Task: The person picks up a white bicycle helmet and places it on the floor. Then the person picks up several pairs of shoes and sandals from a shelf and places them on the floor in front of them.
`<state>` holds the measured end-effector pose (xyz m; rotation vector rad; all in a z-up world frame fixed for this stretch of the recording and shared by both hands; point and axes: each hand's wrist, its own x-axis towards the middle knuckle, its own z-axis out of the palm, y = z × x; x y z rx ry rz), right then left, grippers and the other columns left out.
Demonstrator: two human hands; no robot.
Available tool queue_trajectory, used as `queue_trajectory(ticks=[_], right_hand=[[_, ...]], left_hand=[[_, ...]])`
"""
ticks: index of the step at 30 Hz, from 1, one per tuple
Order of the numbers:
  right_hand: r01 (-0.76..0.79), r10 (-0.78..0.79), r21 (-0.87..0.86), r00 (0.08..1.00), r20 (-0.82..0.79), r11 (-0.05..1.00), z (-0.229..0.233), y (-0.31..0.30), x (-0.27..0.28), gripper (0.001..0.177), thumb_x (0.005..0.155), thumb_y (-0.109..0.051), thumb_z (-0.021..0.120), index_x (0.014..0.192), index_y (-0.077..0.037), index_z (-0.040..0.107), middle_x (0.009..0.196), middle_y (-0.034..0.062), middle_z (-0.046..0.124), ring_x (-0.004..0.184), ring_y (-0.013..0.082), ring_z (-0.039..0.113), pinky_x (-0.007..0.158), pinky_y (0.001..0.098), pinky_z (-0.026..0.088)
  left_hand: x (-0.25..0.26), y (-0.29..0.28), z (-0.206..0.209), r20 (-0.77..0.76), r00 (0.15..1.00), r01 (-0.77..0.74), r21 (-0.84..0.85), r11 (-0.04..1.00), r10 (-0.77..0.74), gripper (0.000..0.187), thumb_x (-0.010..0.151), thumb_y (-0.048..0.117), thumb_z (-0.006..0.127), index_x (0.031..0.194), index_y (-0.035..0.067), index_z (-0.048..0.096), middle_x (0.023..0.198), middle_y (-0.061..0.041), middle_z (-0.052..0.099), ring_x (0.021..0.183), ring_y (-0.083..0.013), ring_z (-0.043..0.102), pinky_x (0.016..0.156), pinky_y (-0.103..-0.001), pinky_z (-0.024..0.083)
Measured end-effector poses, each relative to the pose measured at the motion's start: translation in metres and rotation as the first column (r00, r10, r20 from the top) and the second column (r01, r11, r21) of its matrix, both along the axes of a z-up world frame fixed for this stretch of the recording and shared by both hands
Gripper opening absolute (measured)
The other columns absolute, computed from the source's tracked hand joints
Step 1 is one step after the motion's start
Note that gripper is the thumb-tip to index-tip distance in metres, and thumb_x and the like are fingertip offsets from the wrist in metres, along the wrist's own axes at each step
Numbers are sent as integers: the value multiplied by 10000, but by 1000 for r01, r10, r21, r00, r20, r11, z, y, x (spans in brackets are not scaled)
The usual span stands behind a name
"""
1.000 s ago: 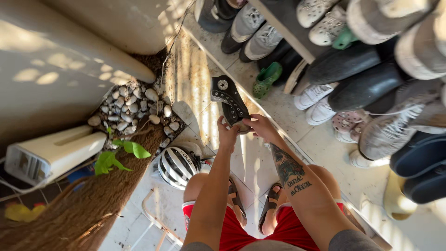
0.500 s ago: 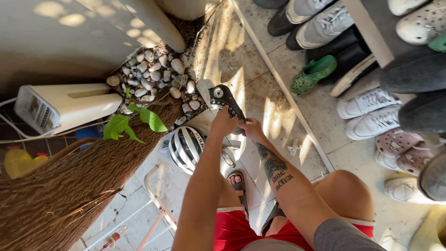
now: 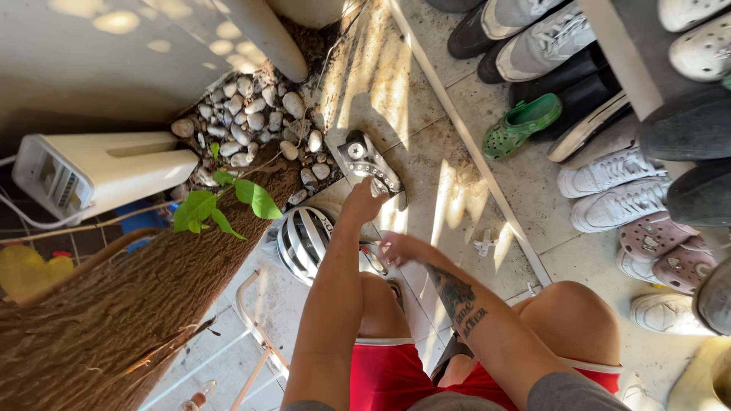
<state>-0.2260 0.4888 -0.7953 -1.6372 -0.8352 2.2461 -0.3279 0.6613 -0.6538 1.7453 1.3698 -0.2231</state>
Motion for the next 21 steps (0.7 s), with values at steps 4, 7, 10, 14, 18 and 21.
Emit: queue_trajectory(ticks=[4, 7, 10, 14, 18, 21], right_hand=[[-200, 72, -290, 914, -399, 936, 36, -47, -21, 459, 863, -325, 769, 1223, -82, 621, 1004, 132, 694, 912, 234, 683, 733, 404, 592], [-84, -113, -388, 883, -457, 918, 76, -69, -20, 426, 893, -378, 734, 1179, -83, 622, 1010, 121, 688, 908, 225, 678, 743, 390, 580], [80, -302, -462, 851, -430, 883, 121, -89, -7, 415, 923, -432, 698, 1135, -84, 622, 1017, 110, 682, 904, 217, 673, 754, 376, 569], [423, -586, -499, 776, -231, 756, 191, -106, 18, 434, 962, -504, 650, 1077, -86, 623, 1026, 95, 673, 898, 206, 666, 767, 356, 553], [741, -731, -152, 671, 123, 655, 263, -116, 41, 396, 980, -488, 629, 1079, -105, 617, 1059, 77, 677, 926, 185, 667, 798, 349, 547], [818, -816, 79, 551, 176, 569, 322, -130, 73, 350, 973, -418, 634, 1126, -104, 636, 1065, 64, 710, 949, 176, 686, 810, 349, 553]], left_hand=[[20, -14, 4, 9, 1000, 20, 19, 1000, -21, 811, 912, 507, 691, 1530, 61, 414, 1449, -262, 544, 1326, -417, 552, 1096, -482, 454], [35, -38, 23, 52, 997, 62, 14, 998, -62, 789, 925, 517, 671, 1525, 70, 420, 1470, -254, 526, 1340, -411, 529, 1105, -481, 428], [38, -65, 52, 96, 994, 63, -94, 994, -54, 764, 942, 522, 656, 1522, 80, 427, 1486, -245, 510, 1361, -387, 517, 1120, -467, 411], [35, -99, 112, 136, 990, 42, -149, 988, -22, 714, 943, 501, 653, 1491, 74, 486, 1474, -229, 540, 1350, -375, 541, 1109, -448, 436], [39, -134, 180, 324, 945, 73, -66, 995, -47, 657, 936, 460, 650, 1430, 41, 543, 1426, -204, 612, 1290, -354, 608, 1056, -428, 483], [49, -151, 247, 393, 919, 81, -124, 989, -26, 645, 934, 418, 667, 1430, 32, 525, 1415, -195, 605, 1257, -355, 610, 1024, -430, 494]])
